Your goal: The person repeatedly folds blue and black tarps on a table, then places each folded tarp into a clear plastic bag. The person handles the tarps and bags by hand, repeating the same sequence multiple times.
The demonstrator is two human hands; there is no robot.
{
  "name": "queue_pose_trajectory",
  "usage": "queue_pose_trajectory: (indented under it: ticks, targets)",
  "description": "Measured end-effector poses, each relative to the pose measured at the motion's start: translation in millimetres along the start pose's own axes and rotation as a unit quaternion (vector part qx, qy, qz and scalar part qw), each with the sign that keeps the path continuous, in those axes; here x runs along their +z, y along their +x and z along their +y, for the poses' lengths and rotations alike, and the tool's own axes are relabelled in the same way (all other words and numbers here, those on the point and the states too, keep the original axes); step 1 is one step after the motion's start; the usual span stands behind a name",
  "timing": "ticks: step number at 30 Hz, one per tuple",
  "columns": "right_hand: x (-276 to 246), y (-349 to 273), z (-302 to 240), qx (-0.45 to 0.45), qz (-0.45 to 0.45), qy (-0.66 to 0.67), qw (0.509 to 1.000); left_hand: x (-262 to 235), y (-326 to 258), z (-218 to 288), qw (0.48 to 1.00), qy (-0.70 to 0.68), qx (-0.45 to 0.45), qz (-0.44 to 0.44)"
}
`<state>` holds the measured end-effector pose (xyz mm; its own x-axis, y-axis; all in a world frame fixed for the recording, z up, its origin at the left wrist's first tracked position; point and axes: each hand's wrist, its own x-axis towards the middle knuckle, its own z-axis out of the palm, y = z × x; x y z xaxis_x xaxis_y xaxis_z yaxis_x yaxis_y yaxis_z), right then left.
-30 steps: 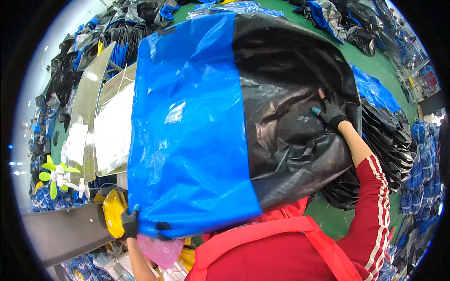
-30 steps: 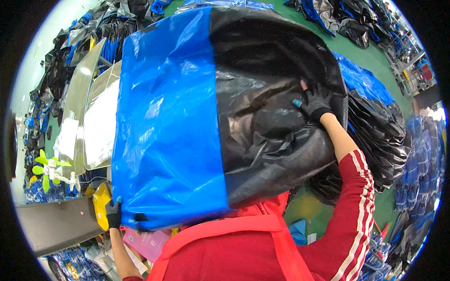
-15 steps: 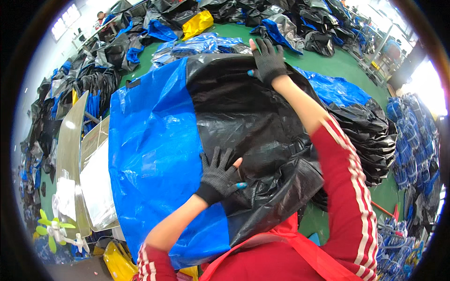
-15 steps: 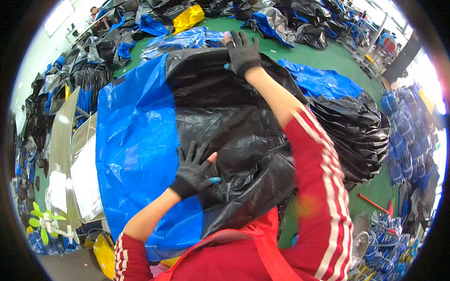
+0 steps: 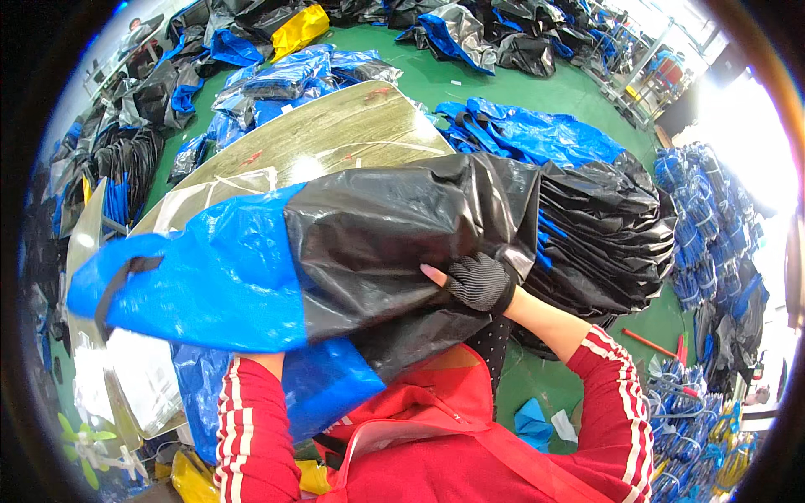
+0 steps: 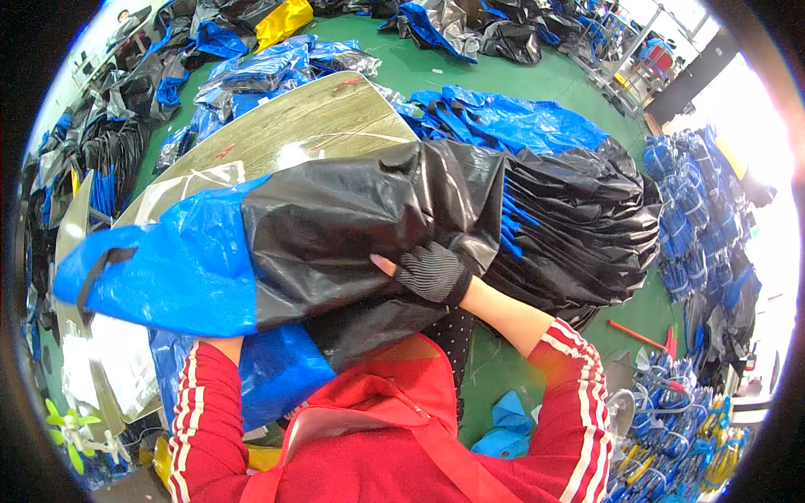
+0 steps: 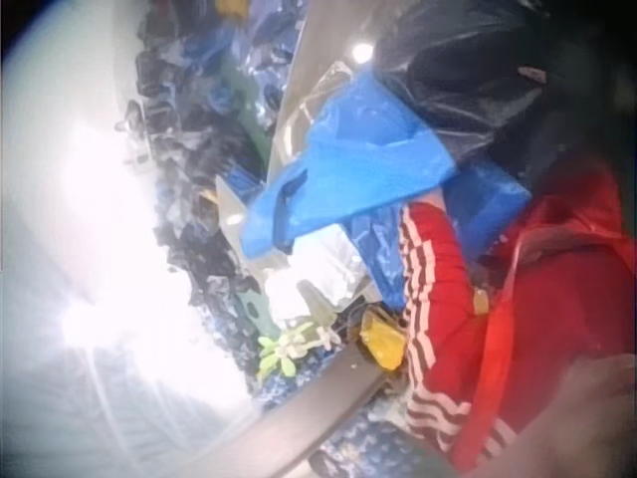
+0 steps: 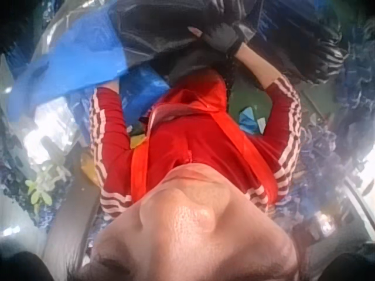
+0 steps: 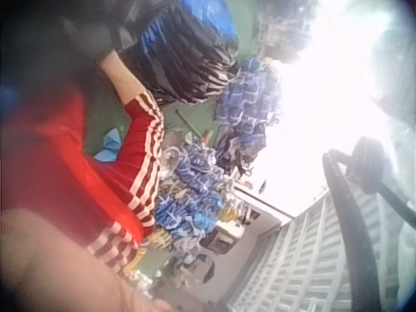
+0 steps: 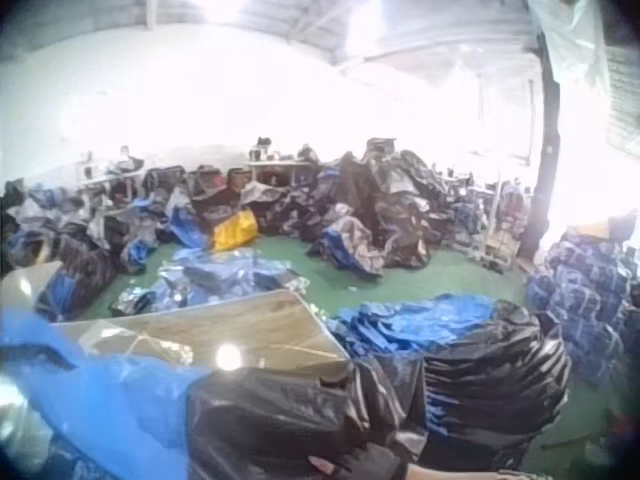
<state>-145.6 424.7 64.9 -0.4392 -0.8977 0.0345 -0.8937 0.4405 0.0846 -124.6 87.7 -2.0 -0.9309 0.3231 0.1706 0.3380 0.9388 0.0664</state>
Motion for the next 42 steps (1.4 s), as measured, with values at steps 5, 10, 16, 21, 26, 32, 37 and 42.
queue_pose_trajectory:
  ticks: [5, 10, 16, 21, 26, 32, 37, 42]
  targets:
    - [32.2, -21.1, 2.4, 0.036, 0.123, -0.032, 0.991, 19.5, -49.2, 19.7, 1.0, -0.027, -0.004, -0.013]
    - [7.3, -21.3, 3.0, -0.073, 0.139, -0.078, 0.985, 19.1, -44.7, 58.2, 0.998, -0.056, -0.021, 0.016]
    - [1.6, -54.3, 23.7, -0.115, 0.164, -0.027, 0.979, 21.4, -106.3, 16.9, 0.985, -0.033, -0.152, 0.068]
    - [32.2, -67.9, 38.8, -0.117, 0.185, -0.013, 0.976, -35.1, -279.5, -132.2, 0.897, 0.088, -0.427, 0.072]
    - [-1.3, -58.1, 12.7, -0.044, 0.114, -0.02, 0.992, -153.9, -364.9, -229.3, 0.838, 0.115, -0.532, 0.045]
    - [-98.9, -4.1, -20.3, 0.147, -0.191, 0.077, 0.967, -132.7, -214.8, -157.2, 0.993, -0.002, -0.104, -0.061]
    - [-18.1, 64.0, -7.5, 0.092, 0.069, -0.006, 0.993, -71.2, -227.1, -61.7, 0.988, -0.037, -0.007, -0.149]
    - [89.5, 52.1, 15.9, 0.086, 0.05, 0.006, 0.995, -99.8, -265.6, -21.7, 0.989, -0.025, -0.046, -0.141]
